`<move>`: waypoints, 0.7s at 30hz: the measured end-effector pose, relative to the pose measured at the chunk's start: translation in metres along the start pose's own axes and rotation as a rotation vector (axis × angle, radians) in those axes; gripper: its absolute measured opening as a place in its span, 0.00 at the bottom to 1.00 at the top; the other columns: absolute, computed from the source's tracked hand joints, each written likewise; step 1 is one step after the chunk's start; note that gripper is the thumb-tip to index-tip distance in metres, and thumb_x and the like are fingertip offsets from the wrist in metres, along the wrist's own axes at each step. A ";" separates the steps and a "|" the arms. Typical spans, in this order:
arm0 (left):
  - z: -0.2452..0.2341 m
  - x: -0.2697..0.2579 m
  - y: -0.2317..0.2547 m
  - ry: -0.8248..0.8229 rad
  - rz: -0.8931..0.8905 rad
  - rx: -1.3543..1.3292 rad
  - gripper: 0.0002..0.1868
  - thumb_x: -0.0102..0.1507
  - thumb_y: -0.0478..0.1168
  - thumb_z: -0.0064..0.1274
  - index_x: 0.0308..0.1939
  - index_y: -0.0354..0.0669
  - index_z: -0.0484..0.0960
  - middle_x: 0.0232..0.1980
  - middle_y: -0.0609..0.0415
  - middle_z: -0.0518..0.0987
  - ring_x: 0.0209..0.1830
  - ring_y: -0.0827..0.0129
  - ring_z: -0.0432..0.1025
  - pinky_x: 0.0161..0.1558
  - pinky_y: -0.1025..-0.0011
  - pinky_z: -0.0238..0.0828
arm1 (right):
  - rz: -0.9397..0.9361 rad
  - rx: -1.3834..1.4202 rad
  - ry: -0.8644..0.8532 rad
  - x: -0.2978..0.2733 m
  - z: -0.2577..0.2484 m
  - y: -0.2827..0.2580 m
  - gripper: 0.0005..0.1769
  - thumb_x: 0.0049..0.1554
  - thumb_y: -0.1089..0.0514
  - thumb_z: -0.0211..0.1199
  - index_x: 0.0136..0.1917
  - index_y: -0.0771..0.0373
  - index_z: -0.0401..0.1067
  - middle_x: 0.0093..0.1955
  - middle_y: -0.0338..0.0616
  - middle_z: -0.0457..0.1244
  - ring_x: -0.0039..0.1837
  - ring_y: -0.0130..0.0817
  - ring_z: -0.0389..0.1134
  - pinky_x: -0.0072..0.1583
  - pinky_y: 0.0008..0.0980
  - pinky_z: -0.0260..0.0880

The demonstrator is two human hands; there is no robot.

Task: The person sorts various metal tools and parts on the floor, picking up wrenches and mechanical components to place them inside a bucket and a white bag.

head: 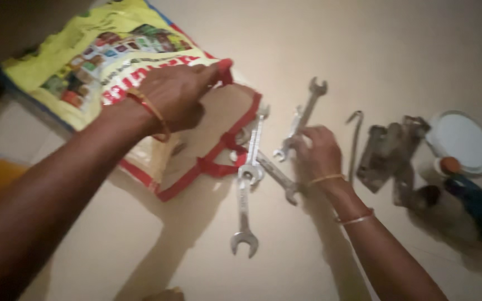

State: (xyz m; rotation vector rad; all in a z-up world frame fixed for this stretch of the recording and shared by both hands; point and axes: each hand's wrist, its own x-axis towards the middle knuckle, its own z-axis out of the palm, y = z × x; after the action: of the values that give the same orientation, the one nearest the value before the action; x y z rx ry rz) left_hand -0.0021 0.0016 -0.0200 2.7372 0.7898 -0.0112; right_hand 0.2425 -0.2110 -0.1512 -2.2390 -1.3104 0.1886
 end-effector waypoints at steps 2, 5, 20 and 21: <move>-0.002 -0.001 0.006 0.011 0.011 0.026 0.40 0.56 0.34 0.52 0.73 0.60 0.62 0.54 0.48 0.81 0.48 0.49 0.77 0.45 0.52 0.73 | 0.229 -0.147 0.049 -0.018 -0.024 0.026 0.17 0.63 0.52 0.57 0.59 0.62 0.76 0.60 0.49 0.66 0.61 0.45 0.68 0.63 0.45 0.66; -0.005 -0.002 0.009 0.036 0.020 0.052 0.41 0.55 0.36 0.54 0.72 0.59 0.62 0.54 0.49 0.81 0.50 0.50 0.76 0.45 0.53 0.73 | 0.414 -0.174 0.016 -0.043 -0.052 0.044 0.17 0.65 0.50 0.54 0.57 0.61 0.76 0.58 0.49 0.68 0.58 0.47 0.71 0.63 0.45 0.69; -0.009 -0.001 0.010 0.048 -0.051 0.125 0.44 0.51 0.41 0.64 0.71 0.58 0.64 0.54 0.49 0.81 0.53 0.49 0.75 0.47 0.52 0.73 | 0.871 0.444 -0.040 -0.070 -0.009 0.115 0.16 0.67 0.55 0.49 0.66 0.59 0.66 0.42 0.60 0.66 0.39 0.47 0.67 0.41 0.44 0.67; -0.009 -0.002 0.010 0.060 -0.056 0.125 0.46 0.49 0.42 0.67 0.70 0.59 0.65 0.54 0.50 0.81 0.54 0.50 0.75 0.47 0.51 0.73 | 0.926 0.634 -0.003 -0.065 -0.007 0.123 0.15 0.67 0.58 0.50 0.65 0.61 0.67 0.41 0.54 0.65 0.38 0.40 0.66 0.40 0.38 0.67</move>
State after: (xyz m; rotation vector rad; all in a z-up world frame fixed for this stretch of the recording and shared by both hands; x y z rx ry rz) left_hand 0.0010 -0.0044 -0.0082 2.8437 0.9115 0.0104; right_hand 0.3058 -0.3163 -0.2176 -2.0707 -0.0645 0.8015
